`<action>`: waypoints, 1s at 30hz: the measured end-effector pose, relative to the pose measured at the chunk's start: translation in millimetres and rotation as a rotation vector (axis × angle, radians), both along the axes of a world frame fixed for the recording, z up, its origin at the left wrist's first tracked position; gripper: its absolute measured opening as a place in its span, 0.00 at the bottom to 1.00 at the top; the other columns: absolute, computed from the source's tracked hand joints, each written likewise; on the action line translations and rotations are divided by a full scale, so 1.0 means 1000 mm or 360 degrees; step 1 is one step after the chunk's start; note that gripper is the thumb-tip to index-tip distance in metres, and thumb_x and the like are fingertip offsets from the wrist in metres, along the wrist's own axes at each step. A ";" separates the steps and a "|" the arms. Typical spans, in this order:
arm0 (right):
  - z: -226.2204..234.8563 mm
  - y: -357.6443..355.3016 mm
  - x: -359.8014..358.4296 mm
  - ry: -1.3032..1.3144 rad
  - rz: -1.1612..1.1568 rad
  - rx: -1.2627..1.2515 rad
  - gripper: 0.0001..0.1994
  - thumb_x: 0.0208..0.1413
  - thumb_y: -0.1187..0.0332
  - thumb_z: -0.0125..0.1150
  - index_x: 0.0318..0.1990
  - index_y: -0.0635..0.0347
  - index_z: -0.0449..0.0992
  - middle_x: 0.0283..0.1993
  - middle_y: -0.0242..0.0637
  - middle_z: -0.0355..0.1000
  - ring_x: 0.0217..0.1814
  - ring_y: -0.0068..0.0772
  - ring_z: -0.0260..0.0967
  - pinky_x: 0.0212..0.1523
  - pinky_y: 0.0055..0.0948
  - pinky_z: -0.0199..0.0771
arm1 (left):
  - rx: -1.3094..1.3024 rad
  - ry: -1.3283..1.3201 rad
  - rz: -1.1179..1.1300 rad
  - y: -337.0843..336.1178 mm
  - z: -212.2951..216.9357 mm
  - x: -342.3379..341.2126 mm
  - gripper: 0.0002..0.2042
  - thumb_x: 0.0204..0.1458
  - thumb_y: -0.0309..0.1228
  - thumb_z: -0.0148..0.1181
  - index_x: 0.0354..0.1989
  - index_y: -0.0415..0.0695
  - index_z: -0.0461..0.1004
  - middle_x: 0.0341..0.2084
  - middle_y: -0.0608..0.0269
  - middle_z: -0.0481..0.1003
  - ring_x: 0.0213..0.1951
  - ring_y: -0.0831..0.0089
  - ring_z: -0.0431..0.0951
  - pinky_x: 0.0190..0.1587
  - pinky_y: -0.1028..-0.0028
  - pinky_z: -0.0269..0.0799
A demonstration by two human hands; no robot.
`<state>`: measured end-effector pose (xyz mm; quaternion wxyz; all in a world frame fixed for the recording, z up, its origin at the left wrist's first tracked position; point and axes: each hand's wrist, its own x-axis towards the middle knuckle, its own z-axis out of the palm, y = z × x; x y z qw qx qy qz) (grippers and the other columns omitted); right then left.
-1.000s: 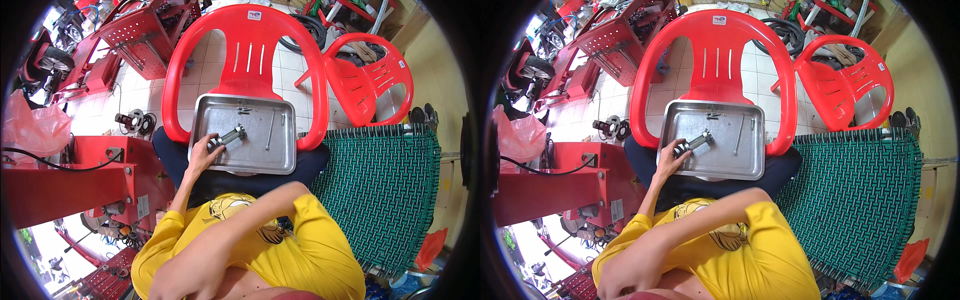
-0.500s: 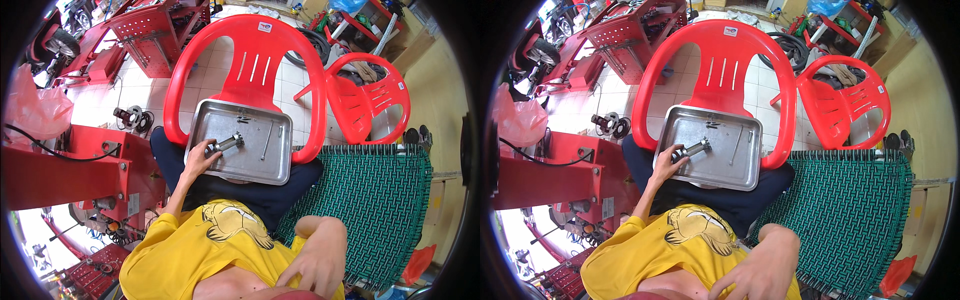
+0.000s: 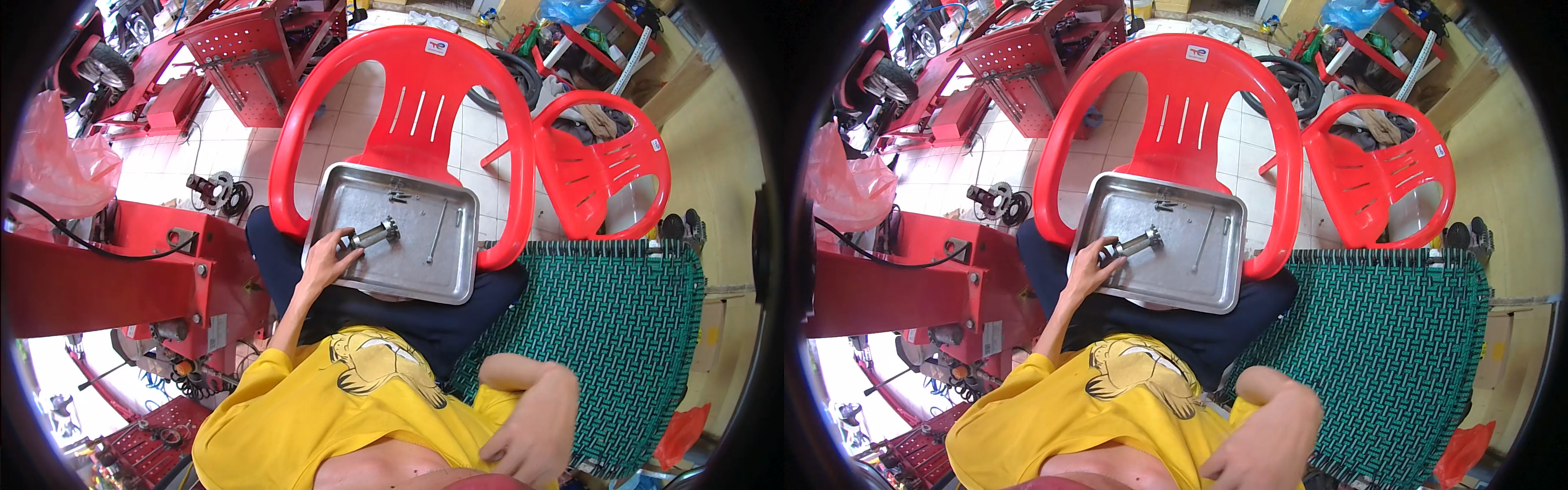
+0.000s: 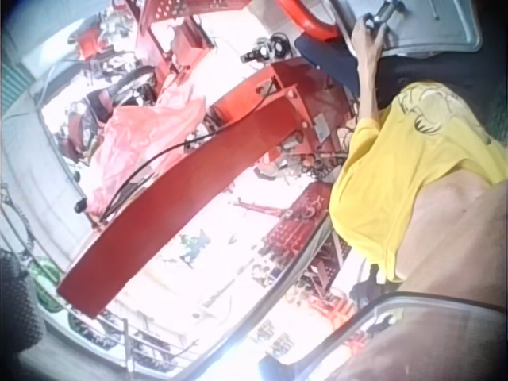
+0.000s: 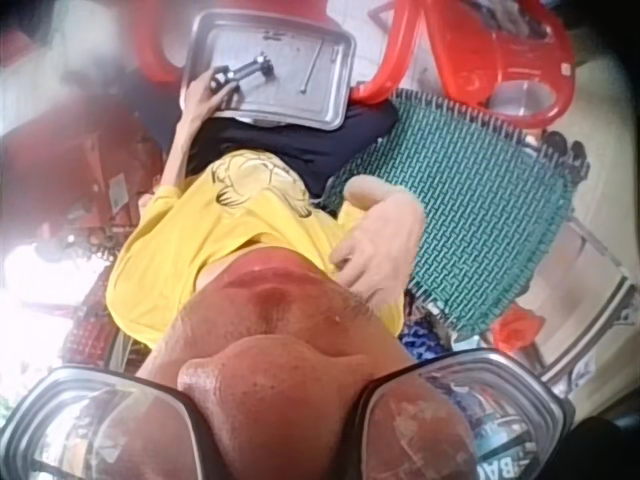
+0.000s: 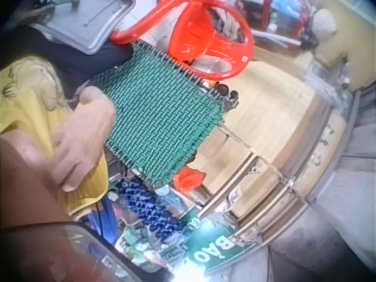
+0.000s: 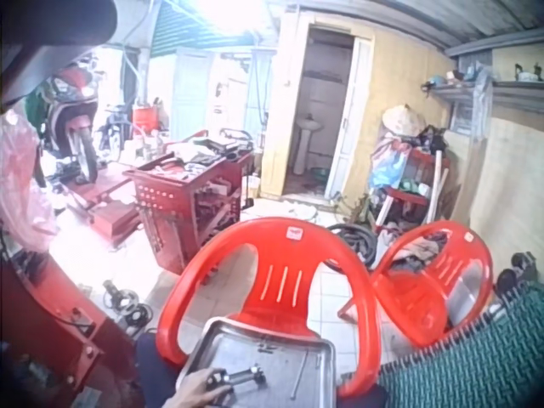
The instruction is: The person assembles mechanical engine parts by inserting metal pins and rods into a cylindrical metal component held over a tray.
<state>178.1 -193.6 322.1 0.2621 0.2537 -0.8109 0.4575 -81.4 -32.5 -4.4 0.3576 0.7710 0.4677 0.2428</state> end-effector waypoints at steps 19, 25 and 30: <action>0.100 -0.087 0.062 -0.0740 -0.0463 0.0453 0.10 0.58 0.61 0.58 0.36 0.58 0.78 0.34 0.30 0.72 0.34 0.29 0.70 0.36 0.30 0.68 | 0.0098 -0.0024 -0.0035 0.002 -0.009 -0.003 0.25 0.55 0.43 0.71 0.57 0.41 0.76 0.43 0.49 0.81 0.38 0.54 0.81 0.42 0.62 0.77; -0.005 -0.136 0.123 -0.0038 -0.1273 -0.0212 0.07 0.61 0.66 0.61 0.38 0.60 0.79 0.34 0.31 0.77 0.31 0.29 0.73 0.33 0.30 0.73 | 0.0054 0.0027 -0.0077 0.006 -0.005 -0.001 0.26 0.55 0.42 0.71 0.58 0.40 0.75 0.45 0.49 0.81 0.38 0.55 0.82 0.43 0.63 0.78; -0.165 -0.102 0.124 0.0185 -0.1594 -0.1214 0.05 0.63 0.70 0.63 0.39 0.61 0.80 0.34 0.32 0.80 0.28 0.29 0.75 0.31 0.30 0.77 | -0.0034 0.0008 -0.0014 0.002 -0.004 -0.011 0.25 0.55 0.39 0.71 0.57 0.39 0.75 0.43 0.48 0.80 0.36 0.55 0.81 0.42 0.61 0.77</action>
